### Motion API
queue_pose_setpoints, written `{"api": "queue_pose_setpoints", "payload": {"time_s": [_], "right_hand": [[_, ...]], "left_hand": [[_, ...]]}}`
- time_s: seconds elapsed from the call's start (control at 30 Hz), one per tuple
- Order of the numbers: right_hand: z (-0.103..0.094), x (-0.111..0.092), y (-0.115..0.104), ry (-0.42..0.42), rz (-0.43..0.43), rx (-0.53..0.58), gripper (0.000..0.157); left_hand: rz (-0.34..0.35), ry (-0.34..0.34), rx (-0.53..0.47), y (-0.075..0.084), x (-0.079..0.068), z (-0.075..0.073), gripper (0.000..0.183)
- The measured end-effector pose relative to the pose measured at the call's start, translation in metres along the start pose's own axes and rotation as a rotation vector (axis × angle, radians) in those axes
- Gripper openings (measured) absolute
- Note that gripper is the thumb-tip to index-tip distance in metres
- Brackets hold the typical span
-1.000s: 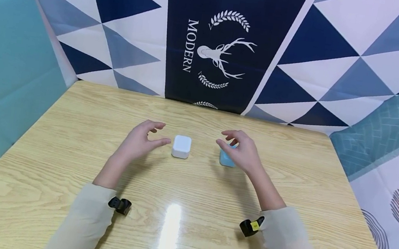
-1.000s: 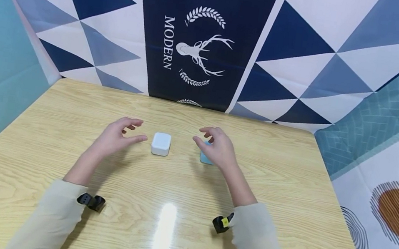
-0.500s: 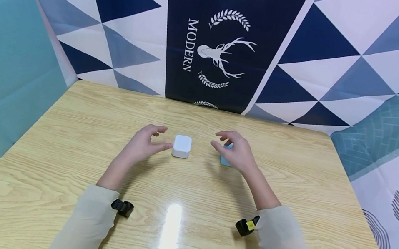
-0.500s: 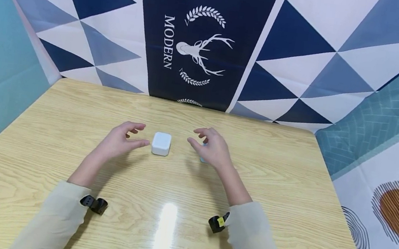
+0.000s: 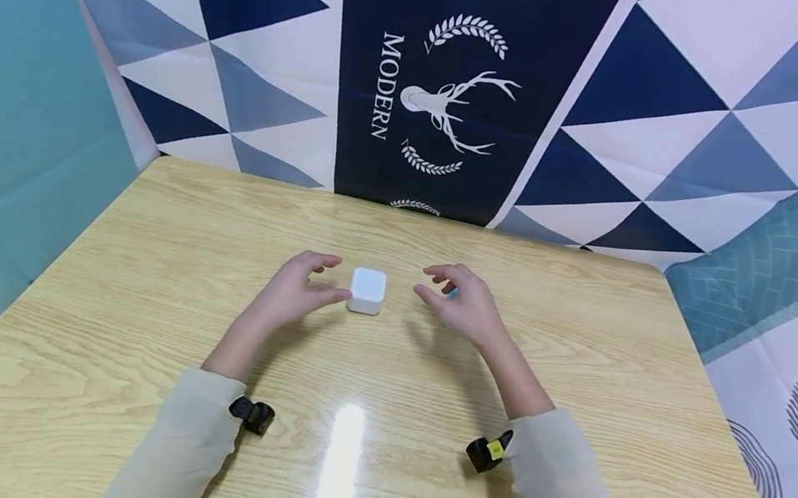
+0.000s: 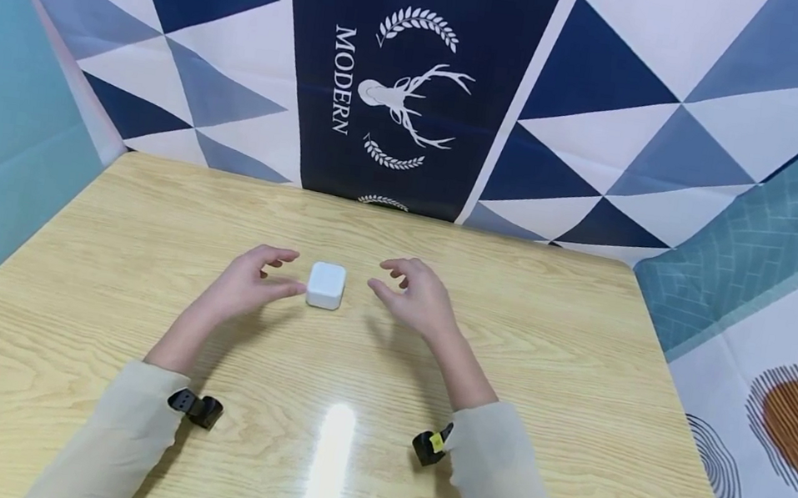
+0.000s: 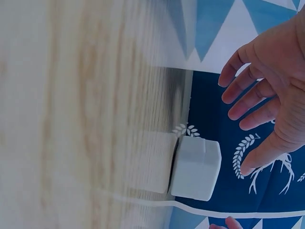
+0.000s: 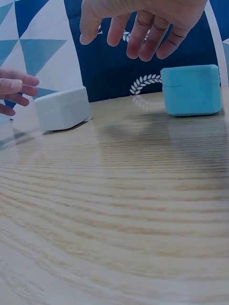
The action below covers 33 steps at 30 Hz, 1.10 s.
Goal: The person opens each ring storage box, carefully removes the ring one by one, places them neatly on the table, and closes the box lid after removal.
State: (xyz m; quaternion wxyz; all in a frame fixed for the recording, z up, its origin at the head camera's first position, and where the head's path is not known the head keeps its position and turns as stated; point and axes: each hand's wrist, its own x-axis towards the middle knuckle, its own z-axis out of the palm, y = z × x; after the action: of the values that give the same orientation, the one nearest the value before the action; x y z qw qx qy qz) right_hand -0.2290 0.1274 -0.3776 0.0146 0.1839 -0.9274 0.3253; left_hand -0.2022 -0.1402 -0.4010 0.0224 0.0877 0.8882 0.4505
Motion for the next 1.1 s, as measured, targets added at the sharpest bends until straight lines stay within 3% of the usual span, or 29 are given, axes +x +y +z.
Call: {"api": "queue_pose_setpoints", "payload": {"time_s": [0.5, 1.1], "right_hand": [[0.013, 0.006, -0.003, -0.04, -0.016, 0.007, 0.042], [0.025, 0.009, -0.005, -0.069, -0.022, 0.022, 0.042]], "left_hand": [[-0.028, -0.031, 0.019, 0.003, 0.003, 0.007, 0.062], [-0.076, -0.055, -0.102, 0.001, 0.008, 0.015, 0.063]]}}
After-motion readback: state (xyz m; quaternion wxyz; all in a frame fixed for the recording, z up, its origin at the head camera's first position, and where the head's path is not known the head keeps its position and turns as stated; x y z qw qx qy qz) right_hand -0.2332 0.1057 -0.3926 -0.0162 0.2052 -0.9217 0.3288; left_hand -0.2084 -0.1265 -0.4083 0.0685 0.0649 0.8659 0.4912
